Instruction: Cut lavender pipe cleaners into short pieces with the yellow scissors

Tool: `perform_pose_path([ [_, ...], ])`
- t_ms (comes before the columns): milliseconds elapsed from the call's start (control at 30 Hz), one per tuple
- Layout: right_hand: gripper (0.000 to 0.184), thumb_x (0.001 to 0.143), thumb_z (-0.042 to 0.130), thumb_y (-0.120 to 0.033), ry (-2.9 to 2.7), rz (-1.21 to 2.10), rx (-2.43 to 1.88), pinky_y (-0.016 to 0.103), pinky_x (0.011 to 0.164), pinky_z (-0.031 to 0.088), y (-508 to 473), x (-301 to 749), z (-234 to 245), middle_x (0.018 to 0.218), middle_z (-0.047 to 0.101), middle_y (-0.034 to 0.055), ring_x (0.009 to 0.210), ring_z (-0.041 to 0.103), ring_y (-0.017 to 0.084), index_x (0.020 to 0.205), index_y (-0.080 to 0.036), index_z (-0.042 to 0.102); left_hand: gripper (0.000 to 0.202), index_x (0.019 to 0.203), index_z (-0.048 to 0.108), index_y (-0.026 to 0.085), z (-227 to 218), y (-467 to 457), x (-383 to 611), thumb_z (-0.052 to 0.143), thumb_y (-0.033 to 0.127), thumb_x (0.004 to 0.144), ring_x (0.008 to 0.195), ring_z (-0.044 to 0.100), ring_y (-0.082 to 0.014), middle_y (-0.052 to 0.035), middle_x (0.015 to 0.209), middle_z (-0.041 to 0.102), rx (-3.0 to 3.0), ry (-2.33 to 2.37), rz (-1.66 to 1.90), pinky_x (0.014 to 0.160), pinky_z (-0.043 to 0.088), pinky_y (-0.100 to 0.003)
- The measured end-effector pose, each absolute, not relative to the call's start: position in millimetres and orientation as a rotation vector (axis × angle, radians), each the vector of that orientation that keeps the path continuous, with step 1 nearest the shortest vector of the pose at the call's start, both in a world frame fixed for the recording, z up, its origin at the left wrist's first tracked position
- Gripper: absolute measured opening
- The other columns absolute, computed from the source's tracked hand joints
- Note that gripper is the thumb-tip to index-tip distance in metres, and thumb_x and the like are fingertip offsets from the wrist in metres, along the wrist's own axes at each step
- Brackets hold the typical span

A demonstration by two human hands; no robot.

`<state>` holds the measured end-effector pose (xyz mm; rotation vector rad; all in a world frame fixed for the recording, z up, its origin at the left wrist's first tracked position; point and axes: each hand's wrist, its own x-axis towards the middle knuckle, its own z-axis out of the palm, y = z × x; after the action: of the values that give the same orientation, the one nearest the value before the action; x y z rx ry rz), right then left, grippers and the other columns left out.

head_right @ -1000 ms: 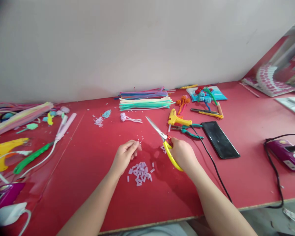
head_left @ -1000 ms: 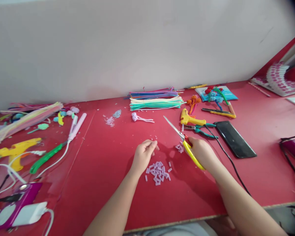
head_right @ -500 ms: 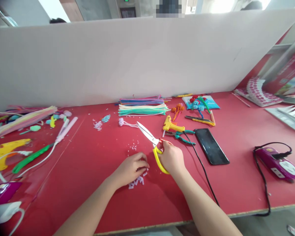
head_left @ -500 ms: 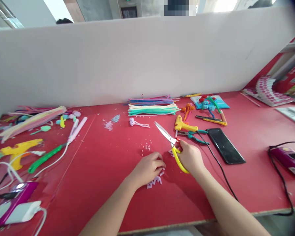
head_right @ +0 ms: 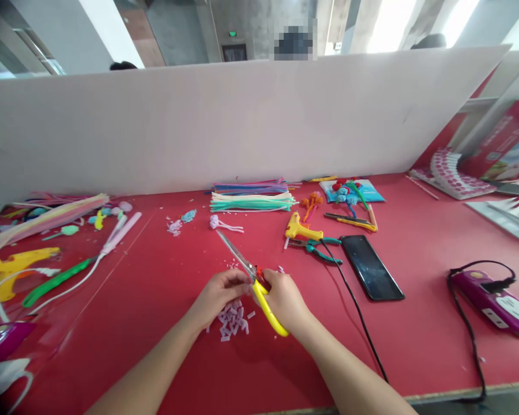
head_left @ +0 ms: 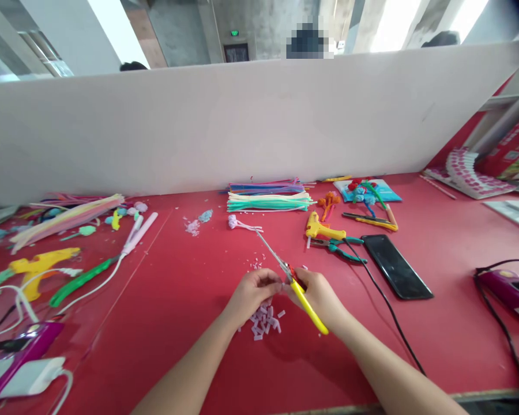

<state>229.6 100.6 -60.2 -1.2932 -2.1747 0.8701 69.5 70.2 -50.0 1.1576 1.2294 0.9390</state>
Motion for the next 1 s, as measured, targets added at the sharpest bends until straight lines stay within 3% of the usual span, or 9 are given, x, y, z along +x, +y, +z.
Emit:
perform_pose_path([
  [267,0.015,0.066,0.045,-0.031,-2.126,0.844,-1.354,0.017,0.041,0.020,99.9,224.5,-66.0,0.048,0.038,-0.0055,0.044,0.031,0.006,0.060,-0.017,0.043,0.010,0.073,0.057,0.016,-55.5,66.7,74.8,0.050,0.022,0.069,0.063,0.048,-0.0116,0.0002,0.066,0.054,1.444,1.335,0.965,0.059,0.037,-0.021],
  [733,0.009,0.066,0.041,-0.024,-2.244,0.754,-1.325,0.018,0.043,0.020,94.7,221.1,-61.1,0.048,0.037,-0.0054,0.044,0.030,0.006,0.060,-0.018,0.041,0.010,0.072,0.058,0.018,-58.6,65.2,74.6,0.048,0.018,0.069,0.053,0.044,-0.0095,0.0021,0.059,0.050,1.693,1.484,1.048,0.052,0.034,-0.020],
  [1000,0.007,0.067,0.041,-0.022,-2.185,0.824,-1.276,0.017,0.043,0.022,96.2,222.4,-69.0,0.049,0.038,-0.0054,0.045,0.033,0.007,0.062,-0.018,0.041,0.012,0.074,0.055,0.018,-52.0,62.2,75.1,0.044,0.016,0.071,0.059,0.047,-0.0108,0.0000,0.067,0.052,1.839,1.501,0.990,0.058,0.036,-0.021],
])
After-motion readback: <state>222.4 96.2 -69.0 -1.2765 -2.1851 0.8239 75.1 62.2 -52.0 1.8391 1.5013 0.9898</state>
